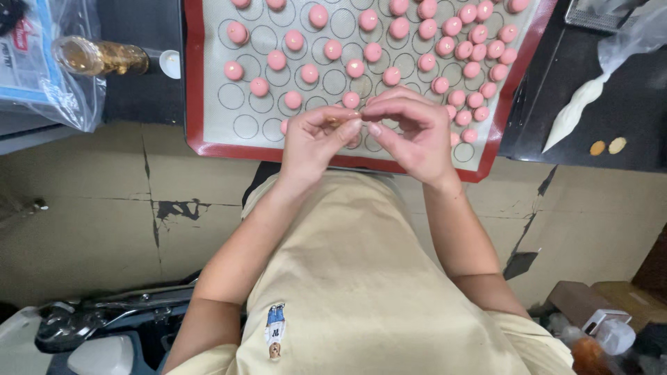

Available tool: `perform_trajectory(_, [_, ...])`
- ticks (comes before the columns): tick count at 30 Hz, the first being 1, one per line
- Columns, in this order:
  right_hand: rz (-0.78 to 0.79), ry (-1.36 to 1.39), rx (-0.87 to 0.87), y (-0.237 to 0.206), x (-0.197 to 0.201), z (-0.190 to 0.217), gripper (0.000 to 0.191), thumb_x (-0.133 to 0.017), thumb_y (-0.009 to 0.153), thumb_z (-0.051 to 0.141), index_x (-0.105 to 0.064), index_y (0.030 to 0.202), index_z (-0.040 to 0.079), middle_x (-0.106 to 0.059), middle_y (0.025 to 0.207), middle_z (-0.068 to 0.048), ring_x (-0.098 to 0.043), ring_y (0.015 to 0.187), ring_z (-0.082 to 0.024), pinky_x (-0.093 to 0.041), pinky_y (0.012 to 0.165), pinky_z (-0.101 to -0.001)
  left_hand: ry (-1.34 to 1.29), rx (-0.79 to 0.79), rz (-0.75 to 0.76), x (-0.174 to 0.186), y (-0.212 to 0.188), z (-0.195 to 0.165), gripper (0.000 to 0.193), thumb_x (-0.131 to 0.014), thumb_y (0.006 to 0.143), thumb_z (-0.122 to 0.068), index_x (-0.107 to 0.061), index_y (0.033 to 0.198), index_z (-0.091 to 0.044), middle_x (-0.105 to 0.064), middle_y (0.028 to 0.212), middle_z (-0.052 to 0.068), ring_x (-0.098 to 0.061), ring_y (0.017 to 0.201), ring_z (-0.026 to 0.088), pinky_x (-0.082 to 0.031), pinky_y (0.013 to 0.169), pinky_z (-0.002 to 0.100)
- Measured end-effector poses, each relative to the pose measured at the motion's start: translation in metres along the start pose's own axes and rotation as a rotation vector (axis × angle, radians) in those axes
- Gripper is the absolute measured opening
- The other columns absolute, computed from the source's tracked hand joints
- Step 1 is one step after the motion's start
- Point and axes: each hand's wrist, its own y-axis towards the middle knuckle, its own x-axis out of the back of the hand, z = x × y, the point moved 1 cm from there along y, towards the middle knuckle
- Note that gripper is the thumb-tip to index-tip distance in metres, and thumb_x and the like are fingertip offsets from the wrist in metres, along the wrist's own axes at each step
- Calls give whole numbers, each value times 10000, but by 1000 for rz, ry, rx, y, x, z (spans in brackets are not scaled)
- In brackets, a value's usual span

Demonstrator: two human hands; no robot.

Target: The person decorates pink macarons on a silicone baking mat using a small brush to apply gold flakes and a piping bag to add white cream. They then place small gold decorations on top of the macarons and adjust their positions.

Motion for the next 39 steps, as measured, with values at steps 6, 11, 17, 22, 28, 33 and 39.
perform_trajectory(6, [41, -158, 1, 39, -44, 22, 213, -722, 885, -60, -716, 1096, -32, -724, 1119, -124, -698, 1052, -205, -561, 952, -309, 198, -51, 69, 30, 0, -64, 127, -732, 959, -8, -729, 1081, 24, -736, 1021, 43, -683, 926, 73, -586, 830, 237])
perform_trajectory(11, [101, -418, 114, 66, -83, 33, 205, -770, 859, -21, -727, 1058, 2, -710, 1144, -100, -711, 1086, -226, -580, 955, -321, 691, -138, 153, 62, 6, -116, 104, -751, 904, -47, -754, 985, 18, -759, 930, 60, -688, 792, 68, -568, 716, 236])
perform_trajectory(17, [68, -482, 28, 87, -129, 27, 121, -768, 833, -26, -720, 943, -14, -704, 1058, -91, -698, 966, -189, -573, 851, -309, 877, -88, 212, 93, 13, -148, 147, -775, 849, -104, -765, 946, 7, -749, 807, 58, -693, 668, 73, -553, 628, 246])
perform_trajectory(22, [-38, 16, -138, 90, -144, 2, 56, -689, 940, -61, -682, 994, -48, -662, 1103, -106, -657, 985, -153, -576, 870, -291, 624, 97, 266, 114, 17, -159, 206, -805, 855, -82, -749, 1033, 6, -749, 895, 35, -690, 772, 49, -601, 710, 223])
perform_trajectory(28, [-238, 329, -161, 87, -148, -31, 28, -644, 1015, -63, -649, 1041, -73, -638, 1068, -118, -605, 899, -128, -519, 799, -236, 354, 79, 297, 127, 22, -162, 392, -812, 890, -58, -654, 1244, -3, -703, 1104, 45, -674, 964, 76, -613, 887, 238])
perform_trajectory(33, [-283, 577, -207, 84, -150, -32, 72, -609, 1003, 2, -653, 1032, -47, -637, 1073, -108, -617, 873, -139, -536, 728, -266, 179, 11, 363, 131, 30, -161, 346, -748, 986, -28, -640, 1310, 28, -699, 1153, 71, -662, 1040, 112, -591, 944, 277])
perform_trajectory(39, [-272, 361, -144, 83, -147, -29, 57, -662, 1011, -52, -663, 1065, -71, -631, 1114, -107, -629, 979, -151, -541, 833, -253, 178, 37, 323, 124, 35, -149, 243, -692, 1016, -52, -658, 1236, 45, -719, 1108, 85, -699, 993, 114, -615, 893, 270])
